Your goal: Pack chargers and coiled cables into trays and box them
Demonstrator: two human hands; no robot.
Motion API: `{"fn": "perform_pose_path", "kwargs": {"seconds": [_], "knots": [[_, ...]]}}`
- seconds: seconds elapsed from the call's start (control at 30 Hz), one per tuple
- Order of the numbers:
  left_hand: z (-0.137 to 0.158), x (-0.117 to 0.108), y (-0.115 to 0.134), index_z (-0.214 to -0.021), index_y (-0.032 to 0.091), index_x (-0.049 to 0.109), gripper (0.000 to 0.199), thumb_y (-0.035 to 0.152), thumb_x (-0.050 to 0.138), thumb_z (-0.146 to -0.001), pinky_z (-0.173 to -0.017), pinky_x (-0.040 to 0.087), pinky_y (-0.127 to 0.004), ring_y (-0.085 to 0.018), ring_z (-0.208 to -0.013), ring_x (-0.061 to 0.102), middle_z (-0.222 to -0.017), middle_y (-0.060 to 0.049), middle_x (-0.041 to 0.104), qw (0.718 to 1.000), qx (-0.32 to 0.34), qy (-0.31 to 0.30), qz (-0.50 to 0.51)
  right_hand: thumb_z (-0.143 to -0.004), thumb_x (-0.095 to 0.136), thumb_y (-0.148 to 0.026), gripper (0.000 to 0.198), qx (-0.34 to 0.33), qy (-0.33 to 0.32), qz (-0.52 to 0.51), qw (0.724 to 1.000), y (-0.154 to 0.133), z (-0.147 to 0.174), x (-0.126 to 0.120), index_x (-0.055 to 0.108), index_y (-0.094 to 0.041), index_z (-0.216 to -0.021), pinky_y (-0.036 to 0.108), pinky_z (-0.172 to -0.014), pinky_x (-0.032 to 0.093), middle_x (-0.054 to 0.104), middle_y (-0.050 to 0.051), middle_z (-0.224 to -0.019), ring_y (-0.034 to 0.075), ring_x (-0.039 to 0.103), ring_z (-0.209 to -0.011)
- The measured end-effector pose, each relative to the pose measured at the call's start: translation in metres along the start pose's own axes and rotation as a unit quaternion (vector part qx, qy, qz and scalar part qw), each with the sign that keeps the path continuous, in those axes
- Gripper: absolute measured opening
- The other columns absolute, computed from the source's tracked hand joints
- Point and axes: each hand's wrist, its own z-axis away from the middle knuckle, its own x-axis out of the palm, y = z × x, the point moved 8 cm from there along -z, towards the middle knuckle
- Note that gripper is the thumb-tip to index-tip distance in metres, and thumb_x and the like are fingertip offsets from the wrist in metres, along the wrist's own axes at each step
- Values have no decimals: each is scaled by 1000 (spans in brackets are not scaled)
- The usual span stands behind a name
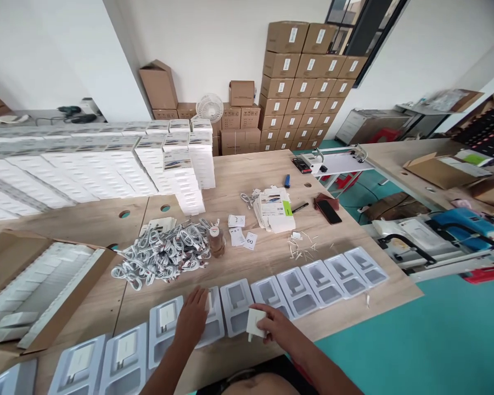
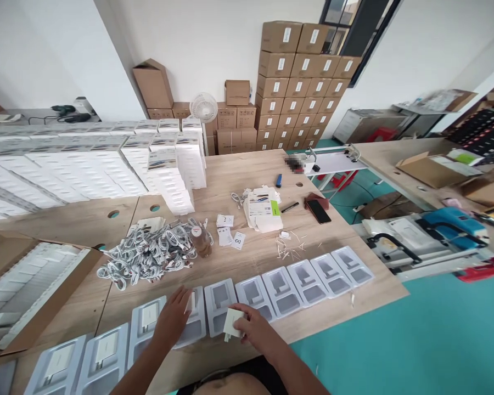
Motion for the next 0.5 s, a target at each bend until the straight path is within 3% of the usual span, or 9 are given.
{"fn": "perform_pose_path", "kwargs": {"seconds": [0.1, 0.2, 0.27, 0.4, 0.5], "knots": [[11, 11, 6, -146, 13, 37, 52, 26, 43, -96, -109, 36, -52, -32, -140, 37, -151, -19, 43, 999, 7, 32, -19, -67, 57, -28, 57, 2, -1, -9, 1000, 2, -1, -6, 61, -21, -123, 24, -54, 46, 62, 2, -85, 14, 58, -67], [14, 15, 13, -151, 11, 28, 62, 37, 41, -96, -113, 26, -58, -35, -143, 32, -154, -21, 38, 998, 12, 58, -31, -66, 58, -28, 55, 0, -11, -13, 1000, 1, -3, -4, 63, -21, -121, 24, -53, 45, 62, 1, -83, 13, 57, -65], [11, 16, 14, -150, 12, 30, 61, 38, 42, -96, -111, 26, -61, -36, -141, 34, -152, -22, 41, 997, 11, 69, -36, -66, 58, -27, 54, -4, -21, -14, 1000, -1, -5, -1, 64, -22, -120, 23, -53, 44, 63, 0, -83, 12, 56, -64], [0, 12, 10, -139, 16, 45, 45, 27, 49, -96, -102, 42, -54, -32, -131, 48, -140, -16, 55, 997, 17, 73, -29, -66, 58, -26, 54, -8, -30, -16, 999, -6, -7, 4, 64, -22, -119, 23, -53, 44, 63, 0, -80, 13, 56, -64], [-5, 7, 8, -131, 18, 52, 41, 29, 58, -93, -99, 46, -52, -29, -124, 53, -133, -11, 57, 997, 23, 73, -18, -66, 59, -26, 53, -13, -32, -19, 999, -9, -8, 7, 64, -22, -119, 23, -54, 44, 65, 1, -84, 14, 59, -70]]}}
